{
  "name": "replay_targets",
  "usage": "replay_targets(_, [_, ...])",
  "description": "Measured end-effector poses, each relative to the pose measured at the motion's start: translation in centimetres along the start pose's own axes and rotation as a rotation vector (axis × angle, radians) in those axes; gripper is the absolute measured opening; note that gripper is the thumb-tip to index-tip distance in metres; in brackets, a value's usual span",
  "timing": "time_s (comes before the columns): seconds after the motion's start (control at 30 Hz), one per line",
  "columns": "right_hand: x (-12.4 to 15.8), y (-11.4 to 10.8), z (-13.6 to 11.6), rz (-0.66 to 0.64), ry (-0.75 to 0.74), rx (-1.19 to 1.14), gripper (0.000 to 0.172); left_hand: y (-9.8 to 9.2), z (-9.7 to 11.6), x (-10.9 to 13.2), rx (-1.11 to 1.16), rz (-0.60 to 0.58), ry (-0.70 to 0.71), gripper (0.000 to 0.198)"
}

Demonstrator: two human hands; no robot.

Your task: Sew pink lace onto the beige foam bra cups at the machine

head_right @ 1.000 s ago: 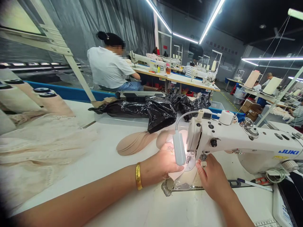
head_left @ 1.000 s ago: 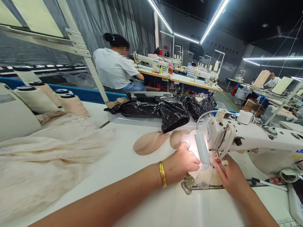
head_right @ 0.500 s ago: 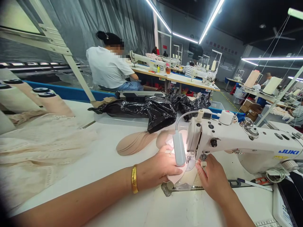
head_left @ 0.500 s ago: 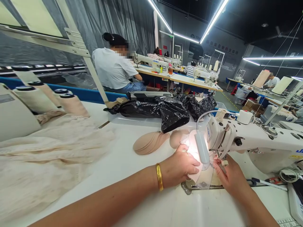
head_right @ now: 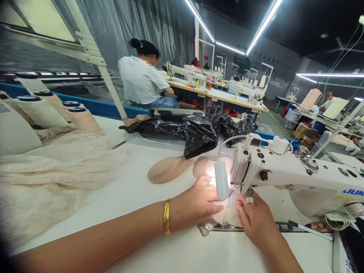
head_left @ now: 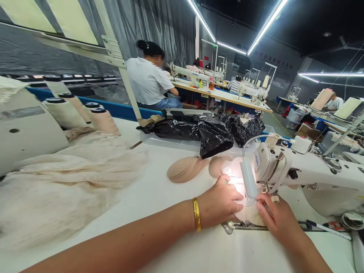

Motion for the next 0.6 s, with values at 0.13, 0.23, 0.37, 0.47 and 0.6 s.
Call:
replay_targets(0.13, [-0.1,0.5,-1.1,-0.153,-0.081,-0.048,0.018,0.2,0.7,0.1,-0.046,0.063,0.011,0.021])
replay_targets(0.23, [-0.1,0.9,-2.0,-0.250,-0.161,-0.077,0.019,0.1,1.5,0.4,-0.077,0.101,0.030,0.023])
replay_targets(0.37, [-0.1,1.4,-2.2,-0.304,-0.155,-0.072,0.019,-0.3,2.2,0.6,-0.093,0.080,0.023,0.015])
replay_targets(0.47, [-0.2,1.4,-2.0,-0.272,-0.147,-0.073,0.019,-0.2,2.1,0.4,-0.102,0.070,0.009,0.020])
replay_targets(0.6, [-0.4,1.6,-1.7,-0.235,-0.101,-0.068,0.021,0.3,1.3,-0.2,-0.062,0.031,-0.032,0.025])
Point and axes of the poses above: each hand's wrist, its own x-axis away from the middle knuckle, its own y-axis out of the palm, z = x × y, the point moved 6 cm from there along -x, towards the middle knuckle, and after that the axes turned 15 degrees about -z, right-handed, at the moved point
